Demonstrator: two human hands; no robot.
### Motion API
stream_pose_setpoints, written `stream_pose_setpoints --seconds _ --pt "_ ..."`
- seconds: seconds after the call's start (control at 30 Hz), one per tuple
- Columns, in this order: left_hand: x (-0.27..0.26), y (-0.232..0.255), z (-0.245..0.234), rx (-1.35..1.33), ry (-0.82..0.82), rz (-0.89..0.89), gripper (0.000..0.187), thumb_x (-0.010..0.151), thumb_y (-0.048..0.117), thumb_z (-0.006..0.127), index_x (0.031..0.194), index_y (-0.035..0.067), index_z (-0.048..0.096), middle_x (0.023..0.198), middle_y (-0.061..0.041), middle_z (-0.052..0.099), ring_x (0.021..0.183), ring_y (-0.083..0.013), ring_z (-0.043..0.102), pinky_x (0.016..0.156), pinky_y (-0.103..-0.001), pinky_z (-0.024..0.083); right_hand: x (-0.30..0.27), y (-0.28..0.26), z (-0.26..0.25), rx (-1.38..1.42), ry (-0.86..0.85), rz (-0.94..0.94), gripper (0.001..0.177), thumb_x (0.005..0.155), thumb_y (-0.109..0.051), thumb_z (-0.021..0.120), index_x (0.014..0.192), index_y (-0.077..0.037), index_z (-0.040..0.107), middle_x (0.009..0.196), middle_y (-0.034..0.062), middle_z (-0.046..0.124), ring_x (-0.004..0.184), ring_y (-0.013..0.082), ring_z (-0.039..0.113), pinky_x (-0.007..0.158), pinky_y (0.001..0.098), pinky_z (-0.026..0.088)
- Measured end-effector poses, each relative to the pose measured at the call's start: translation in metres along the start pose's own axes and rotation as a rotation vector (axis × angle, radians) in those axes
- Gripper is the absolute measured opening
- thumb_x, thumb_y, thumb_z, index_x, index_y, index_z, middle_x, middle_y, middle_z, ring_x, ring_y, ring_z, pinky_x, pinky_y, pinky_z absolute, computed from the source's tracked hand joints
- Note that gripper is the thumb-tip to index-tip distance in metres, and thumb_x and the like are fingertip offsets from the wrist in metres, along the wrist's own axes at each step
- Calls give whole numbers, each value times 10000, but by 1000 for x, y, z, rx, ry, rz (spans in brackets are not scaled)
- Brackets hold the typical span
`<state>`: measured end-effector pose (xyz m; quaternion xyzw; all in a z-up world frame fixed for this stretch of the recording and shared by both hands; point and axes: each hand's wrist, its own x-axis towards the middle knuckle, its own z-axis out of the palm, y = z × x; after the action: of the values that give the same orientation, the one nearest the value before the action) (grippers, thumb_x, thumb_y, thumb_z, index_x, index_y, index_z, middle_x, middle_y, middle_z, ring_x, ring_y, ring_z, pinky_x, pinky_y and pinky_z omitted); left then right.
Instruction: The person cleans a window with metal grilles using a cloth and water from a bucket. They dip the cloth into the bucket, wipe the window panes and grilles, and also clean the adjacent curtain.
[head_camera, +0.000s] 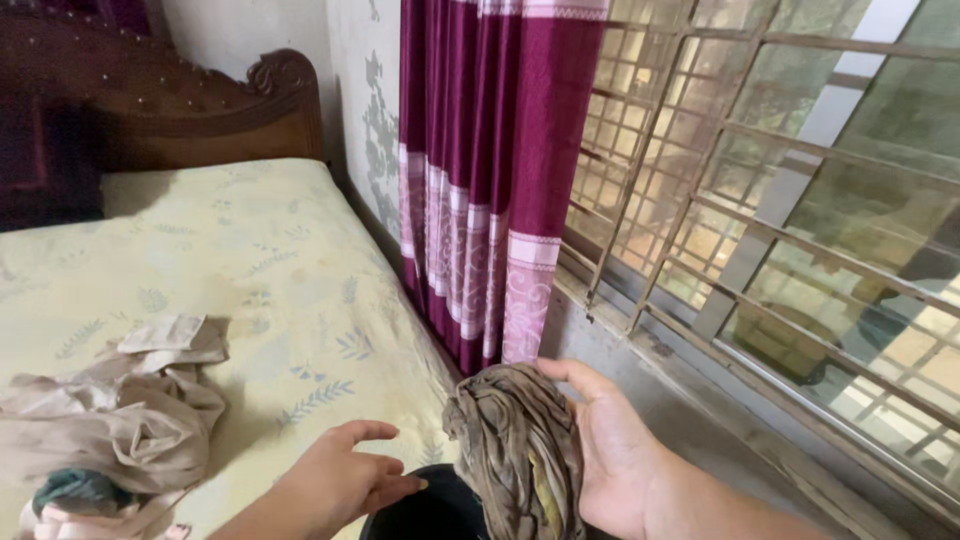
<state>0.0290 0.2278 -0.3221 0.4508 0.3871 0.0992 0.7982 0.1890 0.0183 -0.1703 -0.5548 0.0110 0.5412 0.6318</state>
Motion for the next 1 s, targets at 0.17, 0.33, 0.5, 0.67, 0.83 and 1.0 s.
stream_pose_setpoints --seconds 0.17,0.33,0.5,0.67,0.83,1.0 --pt "7 -27 -29 344 178 -15 462 864 269 791 1274 114 645 1039 -122 830 925 -238 728 754 -377 552 38 13 -22 -9 61 100 498 979 -510 468 1035 -81 715 964 126 767 787 301 718 816 480 576" --pt "9 -50 -48 540 321 61 583 767 293 824 1290 107 646 1232 -123 708 1060 -257 694 846 -399 571 81 24 -58 -314 250 -124 268 993 -276 561 1239 -174 581 939 94 719 764 254 698 675 459 581" --pt "2 -57 -38 579 385 -89 847 817 290 813 1542 227 380 1592 -78 391 1410 -291 495 1107 -536 479 121 47 -97 -565 295 -207 316 1041 -303 514 1355 -287 551 926 71 686 723 195 635 605 384 514" --pt "5 -63 -18 478 330 -360 942 945 265 704 1652 293 83 1683 -110 298 1522 -344 353 1142 -650 437 155 80 -126 -637 192 -73 358 1049 -276 444 1361 -185 592 1063 67 715 894 198 667 765 384 553" --pt "20 -82 -16 416 250 -396 795 973 268 643 1626 293 191 1600 -82 443 1421 -313 498 1078 -643 469 158 105 -115 -571 219 36 448 995 -366 490 1383 -156 565 1224 95 693 1073 230 674 933 455 550" --pt "20 -90 -14 457 161 -396 581 959 262 590 1511 295 411 1401 -50 604 1240 -253 612 953 -592 532 147 112 -95 -713 294 89 638 891 -480 681 1454 -224 527 1317 98 670 1121 286 671 910 536 542"
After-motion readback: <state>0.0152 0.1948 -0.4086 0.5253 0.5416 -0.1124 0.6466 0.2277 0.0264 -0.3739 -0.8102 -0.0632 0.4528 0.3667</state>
